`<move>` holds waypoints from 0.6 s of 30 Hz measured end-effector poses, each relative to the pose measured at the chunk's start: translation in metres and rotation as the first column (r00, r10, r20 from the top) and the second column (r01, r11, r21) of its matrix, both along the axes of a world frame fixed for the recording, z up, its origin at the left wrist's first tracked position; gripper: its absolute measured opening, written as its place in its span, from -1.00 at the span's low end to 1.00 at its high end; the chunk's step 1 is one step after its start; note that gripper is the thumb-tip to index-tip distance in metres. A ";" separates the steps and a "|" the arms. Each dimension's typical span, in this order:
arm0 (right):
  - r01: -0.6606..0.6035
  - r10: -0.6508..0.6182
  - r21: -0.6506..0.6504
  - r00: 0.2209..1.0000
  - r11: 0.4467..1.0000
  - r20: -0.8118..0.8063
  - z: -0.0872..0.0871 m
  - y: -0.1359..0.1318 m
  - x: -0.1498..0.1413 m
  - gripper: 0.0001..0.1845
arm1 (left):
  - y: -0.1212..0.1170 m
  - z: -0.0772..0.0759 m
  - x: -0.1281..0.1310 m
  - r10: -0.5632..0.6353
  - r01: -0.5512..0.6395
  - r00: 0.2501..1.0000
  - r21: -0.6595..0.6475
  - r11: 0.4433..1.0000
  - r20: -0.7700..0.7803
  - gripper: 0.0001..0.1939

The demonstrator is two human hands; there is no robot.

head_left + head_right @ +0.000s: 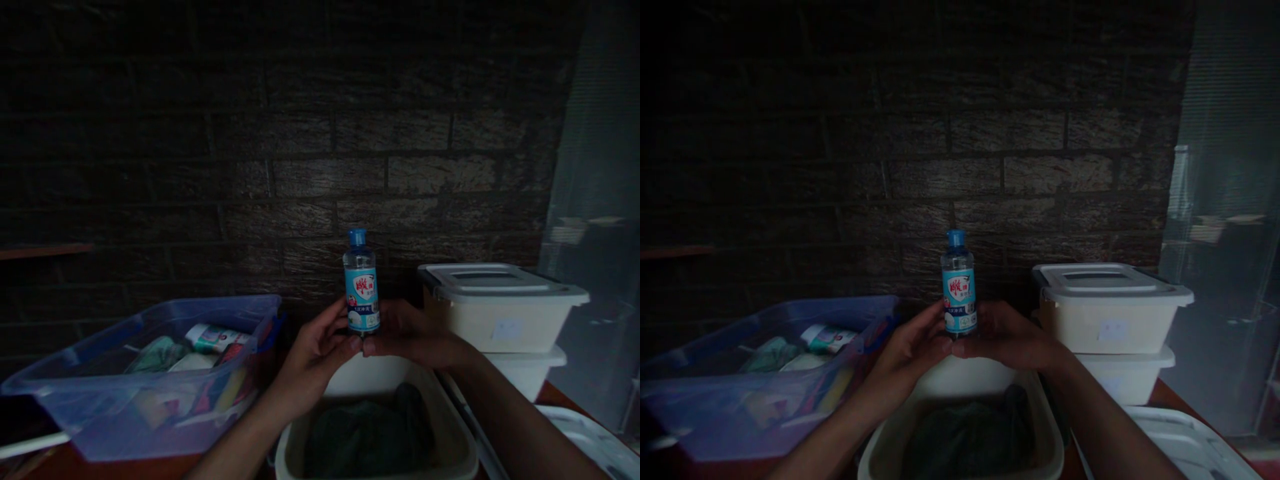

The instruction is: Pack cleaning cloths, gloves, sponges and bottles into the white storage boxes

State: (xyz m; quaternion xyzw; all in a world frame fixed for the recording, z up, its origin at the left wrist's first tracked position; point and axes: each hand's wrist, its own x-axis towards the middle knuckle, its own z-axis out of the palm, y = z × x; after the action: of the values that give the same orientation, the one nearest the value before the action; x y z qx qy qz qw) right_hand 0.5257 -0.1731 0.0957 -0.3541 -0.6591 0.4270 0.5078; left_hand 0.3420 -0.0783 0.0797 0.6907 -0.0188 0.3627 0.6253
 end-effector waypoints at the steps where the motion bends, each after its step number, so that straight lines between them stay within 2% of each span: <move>1: -0.005 0.005 0.000 1.000 1.000 0.000 0.000 0.000 0.000 -0.58 | 0.000 0.000 0.000 -0.002 0.002 1.000 -0.002 1.000 0.003 -0.40; 10: -0.008 0.008 0.018 1.000 1.000 0.014 0.002 -0.003 0.000 -0.64 | 0.002 -0.001 0.000 0.002 -0.002 1.000 0.024 1.000 -0.003 -0.39; 18: -0.015 0.015 0.011 1.000 1.000 0.011 0.004 -0.003 -0.002 -0.56 | -0.002 0.000 0.000 -0.030 0.030 1.000 -0.003 1.000 0.001 -0.40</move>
State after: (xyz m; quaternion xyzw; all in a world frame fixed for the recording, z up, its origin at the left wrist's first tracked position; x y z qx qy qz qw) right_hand 0.5242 -0.1765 0.0999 -0.3486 -0.6669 0.4253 0.5030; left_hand 0.3423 -0.0803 0.0802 0.6890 -0.0291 0.3536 0.6320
